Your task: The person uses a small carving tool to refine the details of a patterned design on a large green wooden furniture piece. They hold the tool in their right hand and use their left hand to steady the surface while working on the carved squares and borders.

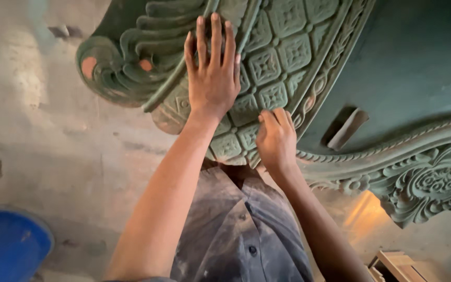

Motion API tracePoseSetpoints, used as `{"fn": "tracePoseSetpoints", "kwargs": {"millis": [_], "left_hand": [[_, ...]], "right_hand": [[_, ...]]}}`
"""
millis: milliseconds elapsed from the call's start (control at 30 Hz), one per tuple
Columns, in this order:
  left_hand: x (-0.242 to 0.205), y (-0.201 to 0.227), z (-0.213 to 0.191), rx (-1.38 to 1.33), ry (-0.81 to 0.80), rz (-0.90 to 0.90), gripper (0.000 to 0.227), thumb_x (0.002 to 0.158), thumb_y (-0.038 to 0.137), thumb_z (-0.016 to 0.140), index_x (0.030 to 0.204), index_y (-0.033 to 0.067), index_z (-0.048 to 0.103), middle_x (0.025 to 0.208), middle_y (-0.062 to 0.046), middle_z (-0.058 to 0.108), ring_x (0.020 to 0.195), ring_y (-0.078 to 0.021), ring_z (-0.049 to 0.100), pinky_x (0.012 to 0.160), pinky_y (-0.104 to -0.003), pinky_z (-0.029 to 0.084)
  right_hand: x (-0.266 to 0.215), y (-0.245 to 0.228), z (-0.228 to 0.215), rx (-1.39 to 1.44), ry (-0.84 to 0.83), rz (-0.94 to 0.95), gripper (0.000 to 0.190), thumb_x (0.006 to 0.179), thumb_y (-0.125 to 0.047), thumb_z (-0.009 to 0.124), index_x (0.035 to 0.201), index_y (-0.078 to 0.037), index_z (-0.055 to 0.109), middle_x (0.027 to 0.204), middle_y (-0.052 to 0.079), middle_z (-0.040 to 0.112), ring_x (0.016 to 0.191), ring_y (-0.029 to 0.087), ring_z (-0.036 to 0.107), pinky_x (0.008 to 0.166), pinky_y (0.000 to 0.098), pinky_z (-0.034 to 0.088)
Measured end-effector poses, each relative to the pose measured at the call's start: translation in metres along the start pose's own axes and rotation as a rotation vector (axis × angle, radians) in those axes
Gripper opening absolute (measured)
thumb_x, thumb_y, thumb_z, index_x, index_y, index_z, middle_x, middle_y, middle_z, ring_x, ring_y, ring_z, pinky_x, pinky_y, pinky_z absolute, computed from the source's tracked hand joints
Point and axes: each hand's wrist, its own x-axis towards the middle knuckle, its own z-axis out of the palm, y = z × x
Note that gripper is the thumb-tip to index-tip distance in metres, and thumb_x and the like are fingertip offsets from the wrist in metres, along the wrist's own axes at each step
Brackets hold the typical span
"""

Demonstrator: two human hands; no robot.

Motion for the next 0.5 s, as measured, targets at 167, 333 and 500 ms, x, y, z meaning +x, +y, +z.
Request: {"fn": "tracePoseSetpoints", "kwargs": {"millis": [167, 333, 500], "left_hand": [[0.001, -0.003, -0.001, -0.03, -0.065, -0.031, 0.053, 0.119, 0.031, 0.042, 0.166, 0.007, 0.032, 0.172, -0.016, 0.021, 0.16, -0.0379, 0.016, 0.131, -0.058, 0.018], [-0.001, 0.0, 0.0, -0.015, -0.04, -0.01, 0.053, 0.121, 0.031, 0.041, 0.167, 0.0063, 0.03, 0.172, -0.017, 0.019, 0.16, -0.0386, 0.015, 0.13, -0.058, 0.017], [0.001, -0.001, 0.001, -0.017, -0.045, -0.018, 0.053, 0.122, 0.03, 0.041, 0.167, 0.0052, 0.031, 0.173, -0.017, 0.02, 0.161, -0.0375, 0.017, 0.132, -0.058, 0.017]], "right_hand": [[0.012, 0.003, 0.006, -0.037, -0.087, 0.005, 0.009, 0.086, 0.005, 0.065, 0.095, 0.002, 0.065, 0.097, 0.019, 0.059, 0.094, 0.042, 0.059, 0.083, 0.049, 0.049], [0.009, 0.022, -0.03, 0.021, -0.353, 0.128, 0.005, 0.084, 0.0, 0.072, 0.088, -0.001, 0.072, 0.086, 0.019, 0.065, 0.083, 0.041, 0.064, 0.075, 0.0474, 0.05], [0.009, 0.014, -0.041, 0.098, -0.167, 0.182, 0.005, 0.089, 0.0, 0.07, 0.094, 0.001, 0.071, 0.088, 0.017, 0.065, 0.077, 0.037, 0.065, 0.07, 0.0428, 0.051]]}}
